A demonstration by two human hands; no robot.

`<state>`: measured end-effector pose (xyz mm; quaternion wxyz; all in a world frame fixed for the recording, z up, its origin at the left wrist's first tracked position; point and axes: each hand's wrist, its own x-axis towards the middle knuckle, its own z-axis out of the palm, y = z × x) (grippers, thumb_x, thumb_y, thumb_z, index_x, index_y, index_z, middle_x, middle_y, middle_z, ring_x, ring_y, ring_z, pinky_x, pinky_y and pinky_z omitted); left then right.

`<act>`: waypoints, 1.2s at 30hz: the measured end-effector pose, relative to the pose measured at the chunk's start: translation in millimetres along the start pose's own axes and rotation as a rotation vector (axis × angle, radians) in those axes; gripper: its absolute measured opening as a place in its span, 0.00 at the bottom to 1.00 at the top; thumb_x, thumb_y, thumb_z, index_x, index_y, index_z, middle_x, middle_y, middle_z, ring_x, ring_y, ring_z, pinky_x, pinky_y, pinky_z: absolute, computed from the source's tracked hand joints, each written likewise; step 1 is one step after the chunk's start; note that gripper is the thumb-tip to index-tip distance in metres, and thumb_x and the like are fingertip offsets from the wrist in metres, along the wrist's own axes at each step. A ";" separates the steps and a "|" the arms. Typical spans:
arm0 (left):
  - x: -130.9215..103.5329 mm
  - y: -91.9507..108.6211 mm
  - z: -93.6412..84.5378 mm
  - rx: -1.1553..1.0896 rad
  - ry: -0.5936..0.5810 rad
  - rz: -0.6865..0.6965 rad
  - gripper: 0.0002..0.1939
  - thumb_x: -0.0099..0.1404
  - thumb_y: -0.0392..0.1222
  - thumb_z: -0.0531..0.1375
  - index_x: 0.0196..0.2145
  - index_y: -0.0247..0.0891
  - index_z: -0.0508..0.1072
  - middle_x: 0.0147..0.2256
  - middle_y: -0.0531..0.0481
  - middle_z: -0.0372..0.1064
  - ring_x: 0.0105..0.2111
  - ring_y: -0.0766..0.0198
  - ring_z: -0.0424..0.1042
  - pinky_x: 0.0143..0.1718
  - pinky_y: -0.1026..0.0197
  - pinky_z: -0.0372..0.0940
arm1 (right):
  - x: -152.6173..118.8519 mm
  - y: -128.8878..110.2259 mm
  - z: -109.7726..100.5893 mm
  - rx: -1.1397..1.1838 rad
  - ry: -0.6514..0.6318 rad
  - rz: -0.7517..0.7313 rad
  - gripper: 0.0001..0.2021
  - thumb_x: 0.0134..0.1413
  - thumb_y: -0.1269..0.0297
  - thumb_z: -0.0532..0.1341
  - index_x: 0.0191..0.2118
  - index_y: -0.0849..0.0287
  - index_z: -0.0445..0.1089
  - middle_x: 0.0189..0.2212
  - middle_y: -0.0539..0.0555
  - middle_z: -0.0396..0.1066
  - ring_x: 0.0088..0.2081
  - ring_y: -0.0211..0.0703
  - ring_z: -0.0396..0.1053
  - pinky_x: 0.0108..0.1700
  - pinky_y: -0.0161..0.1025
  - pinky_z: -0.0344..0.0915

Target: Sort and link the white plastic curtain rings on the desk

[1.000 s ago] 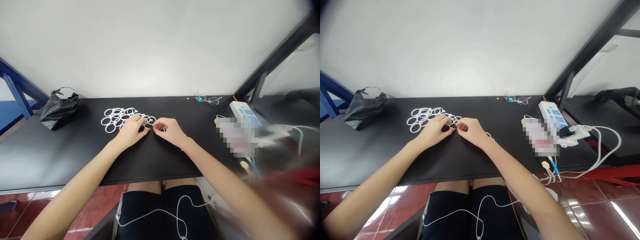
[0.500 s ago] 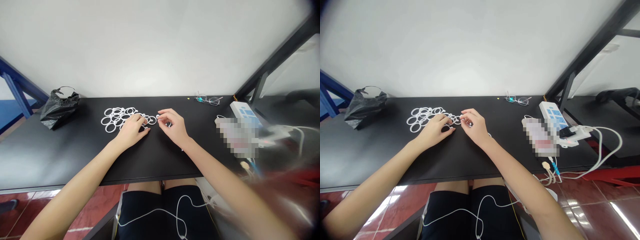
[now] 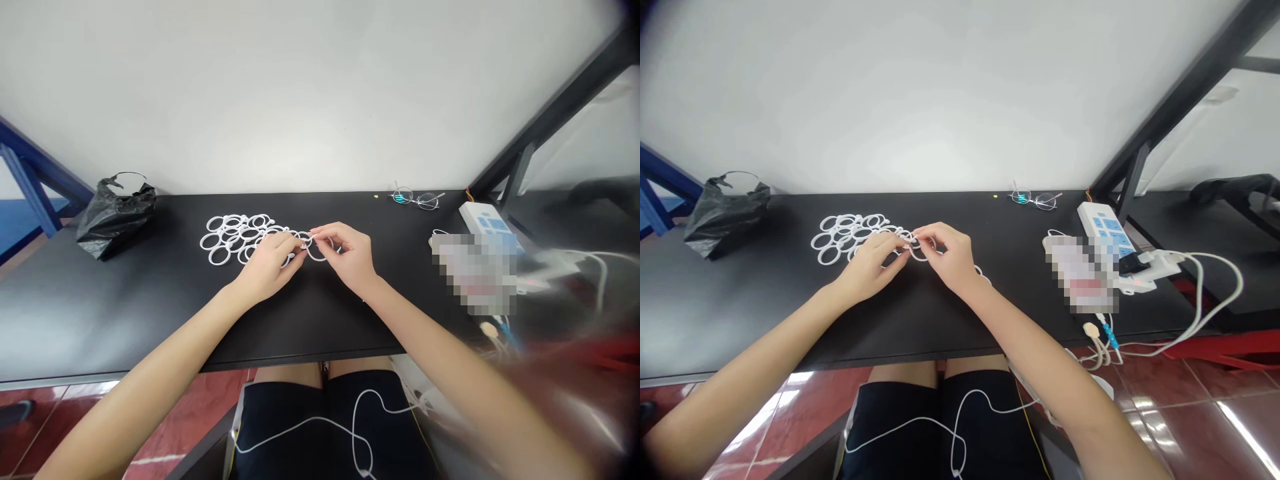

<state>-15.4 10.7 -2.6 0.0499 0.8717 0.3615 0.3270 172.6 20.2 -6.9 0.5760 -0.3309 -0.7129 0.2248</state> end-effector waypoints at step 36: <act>2.4 8.3 -4.7 -0.083 -0.003 -0.003 0.09 0.71 0.41 0.52 0.35 0.36 0.68 0.33 0.46 0.67 0.34 0.61 0.66 0.38 0.57 0.62 | -0.5 -5.5 -0.4 -0.055 -0.207 0.041 0.08 0.55 0.71 0.57 0.37 0.57 0.74 0.38 0.54 0.77 0.33 0.39 0.73 0.28 0.33 0.69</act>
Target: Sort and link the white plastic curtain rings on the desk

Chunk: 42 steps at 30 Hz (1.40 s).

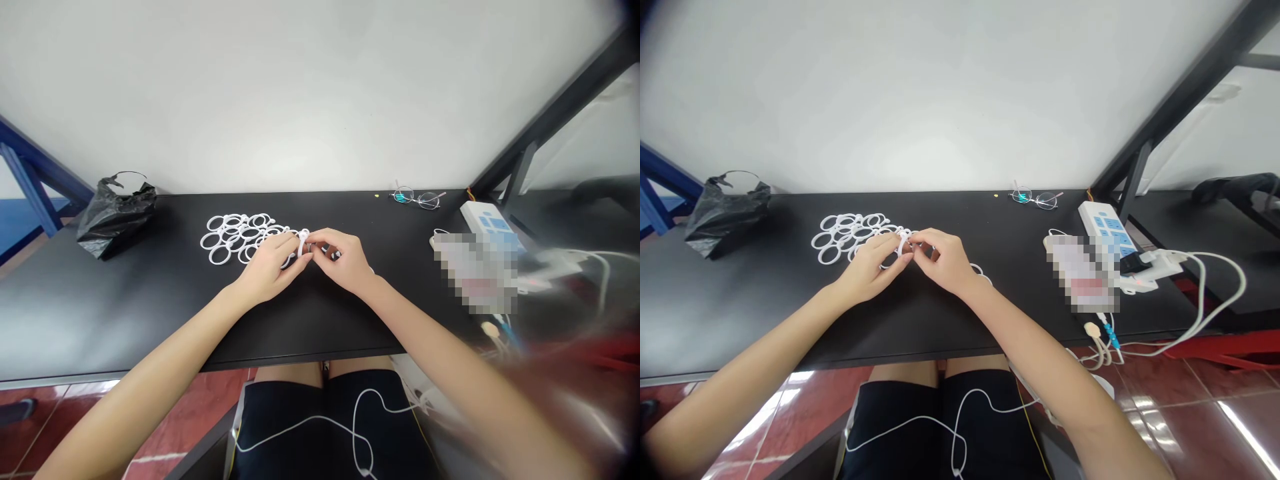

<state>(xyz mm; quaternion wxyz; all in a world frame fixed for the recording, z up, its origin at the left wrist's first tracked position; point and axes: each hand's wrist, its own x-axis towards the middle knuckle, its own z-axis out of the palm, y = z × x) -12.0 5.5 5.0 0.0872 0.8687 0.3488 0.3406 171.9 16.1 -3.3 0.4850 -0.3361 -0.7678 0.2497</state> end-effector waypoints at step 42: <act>-3.8 -7.4 7.5 0.087 -0.106 0.072 0.17 0.72 0.41 0.50 0.24 0.39 0.59 0.20 0.54 0.60 0.21 0.67 0.58 0.29 0.60 0.57 | -1.2 -3.3 1.1 0.094 -0.049 0.185 0.12 0.57 0.55 0.61 0.41 0.57 0.70 0.34 0.52 0.75 0.32 0.39 0.74 0.29 0.34 0.70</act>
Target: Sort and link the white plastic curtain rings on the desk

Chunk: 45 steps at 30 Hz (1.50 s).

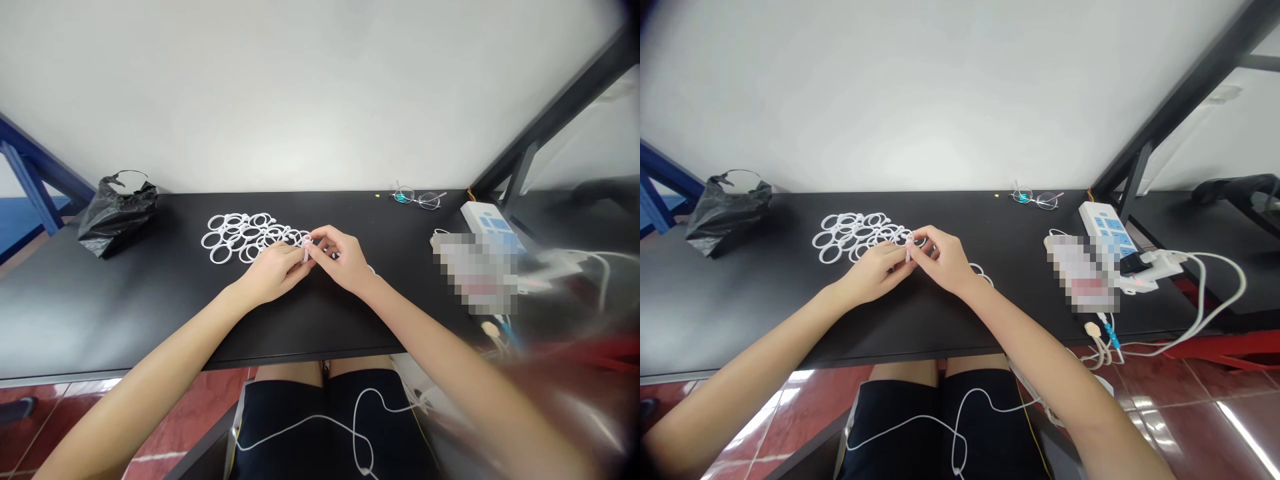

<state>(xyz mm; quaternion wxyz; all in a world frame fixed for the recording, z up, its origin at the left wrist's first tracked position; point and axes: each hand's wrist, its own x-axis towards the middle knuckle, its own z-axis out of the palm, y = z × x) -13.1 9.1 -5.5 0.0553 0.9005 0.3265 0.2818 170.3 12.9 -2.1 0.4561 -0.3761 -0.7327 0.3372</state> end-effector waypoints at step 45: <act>3.3 4.1 -1.1 -0.588 0.116 -0.347 0.11 0.68 0.48 0.58 0.45 0.40 0.68 0.42 0.46 0.71 0.44 0.59 0.72 0.51 0.54 0.65 | 1.2 -0.5 -3.5 0.139 0.076 0.070 0.15 0.57 0.49 0.62 0.38 0.57 0.70 0.32 0.52 0.75 0.29 0.38 0.73 0.29 0.35 0.70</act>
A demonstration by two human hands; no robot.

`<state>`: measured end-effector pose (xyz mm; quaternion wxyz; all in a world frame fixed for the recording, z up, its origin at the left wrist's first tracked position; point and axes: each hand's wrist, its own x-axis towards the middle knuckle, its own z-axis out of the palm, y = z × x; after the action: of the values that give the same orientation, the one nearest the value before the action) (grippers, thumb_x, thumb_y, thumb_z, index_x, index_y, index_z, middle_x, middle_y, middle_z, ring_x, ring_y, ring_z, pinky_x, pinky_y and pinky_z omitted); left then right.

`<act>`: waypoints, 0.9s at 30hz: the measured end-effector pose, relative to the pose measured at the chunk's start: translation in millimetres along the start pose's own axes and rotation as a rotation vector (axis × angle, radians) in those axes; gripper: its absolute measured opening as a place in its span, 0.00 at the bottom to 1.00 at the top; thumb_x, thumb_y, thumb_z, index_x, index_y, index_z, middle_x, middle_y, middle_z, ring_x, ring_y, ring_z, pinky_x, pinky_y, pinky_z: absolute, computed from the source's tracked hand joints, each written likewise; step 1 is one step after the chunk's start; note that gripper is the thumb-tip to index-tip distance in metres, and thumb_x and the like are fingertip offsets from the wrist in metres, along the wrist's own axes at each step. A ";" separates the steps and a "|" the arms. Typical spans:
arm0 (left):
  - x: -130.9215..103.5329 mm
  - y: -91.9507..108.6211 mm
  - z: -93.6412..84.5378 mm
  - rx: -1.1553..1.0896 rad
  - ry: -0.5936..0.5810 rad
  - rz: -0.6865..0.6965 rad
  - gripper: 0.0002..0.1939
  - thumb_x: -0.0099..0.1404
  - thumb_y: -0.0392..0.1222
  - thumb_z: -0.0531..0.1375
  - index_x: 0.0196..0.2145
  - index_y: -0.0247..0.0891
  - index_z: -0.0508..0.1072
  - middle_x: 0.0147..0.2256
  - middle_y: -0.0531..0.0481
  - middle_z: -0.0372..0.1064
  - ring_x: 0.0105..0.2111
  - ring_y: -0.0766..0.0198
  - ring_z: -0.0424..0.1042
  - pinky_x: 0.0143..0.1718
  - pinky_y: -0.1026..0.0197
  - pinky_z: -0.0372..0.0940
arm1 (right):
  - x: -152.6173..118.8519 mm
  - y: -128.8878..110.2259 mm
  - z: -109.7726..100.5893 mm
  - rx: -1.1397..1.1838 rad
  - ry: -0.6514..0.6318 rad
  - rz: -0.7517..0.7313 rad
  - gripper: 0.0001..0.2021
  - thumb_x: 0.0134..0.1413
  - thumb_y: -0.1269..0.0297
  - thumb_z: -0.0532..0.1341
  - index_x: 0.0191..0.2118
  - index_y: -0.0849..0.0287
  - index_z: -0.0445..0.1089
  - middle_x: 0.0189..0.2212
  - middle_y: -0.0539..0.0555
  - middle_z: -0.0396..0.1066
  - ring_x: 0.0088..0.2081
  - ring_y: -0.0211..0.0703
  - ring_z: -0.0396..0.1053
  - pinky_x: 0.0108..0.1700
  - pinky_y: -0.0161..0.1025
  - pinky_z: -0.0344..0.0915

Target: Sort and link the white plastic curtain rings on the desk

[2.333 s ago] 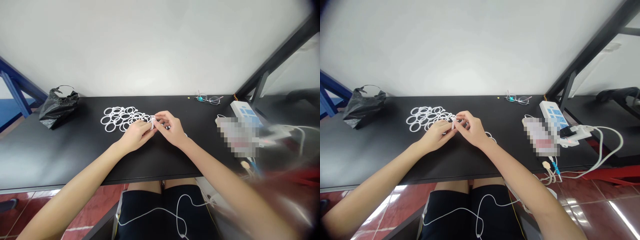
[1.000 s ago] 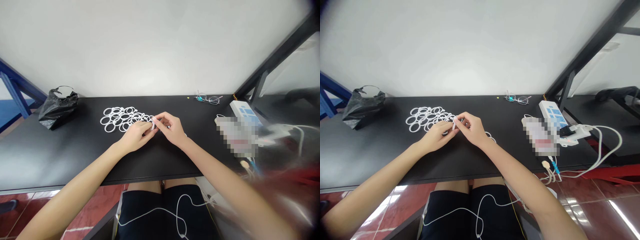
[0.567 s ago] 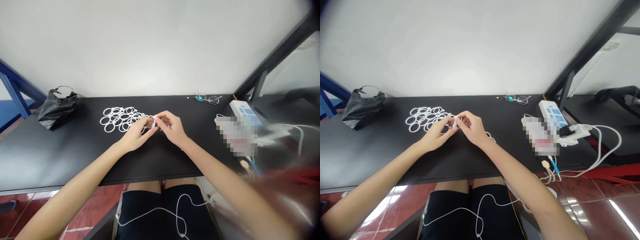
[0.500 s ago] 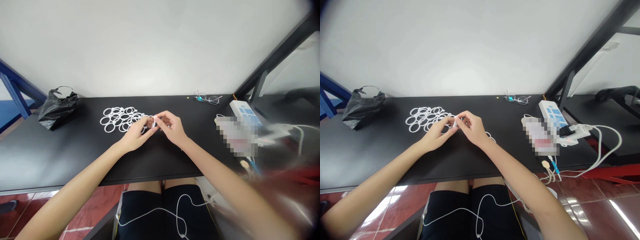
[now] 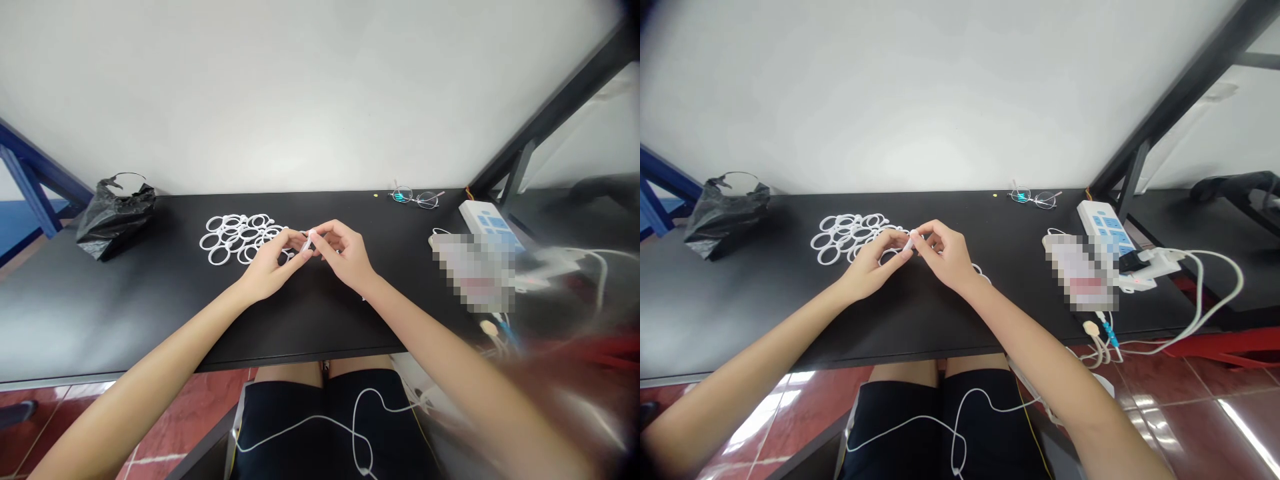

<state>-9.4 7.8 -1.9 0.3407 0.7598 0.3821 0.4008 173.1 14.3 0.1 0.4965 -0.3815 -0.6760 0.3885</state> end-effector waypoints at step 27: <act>1.1 -0.7 -0.8 -0.059 0.041 -0.043 0.11 0.68 0.48 0.58 0.43 0.39 0.69 0.40 0.47 0.70 0.41 0.62 0.71 0.47 0.56 0.65 | 0.3 -2.0 0.7 -0.061 -0.004 -0.003 0.14 0.54 0.51 0.64 0.35 0.57 0.69 0.32 0.51 0.73 0.27 0.37 0.70 0.27 0.35 0.66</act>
<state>-9.9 9.3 -1.7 0.3637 0.7325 0.3933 0.4201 172.1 13.6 1.9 0.4838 -0.3948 -0.6892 0.3676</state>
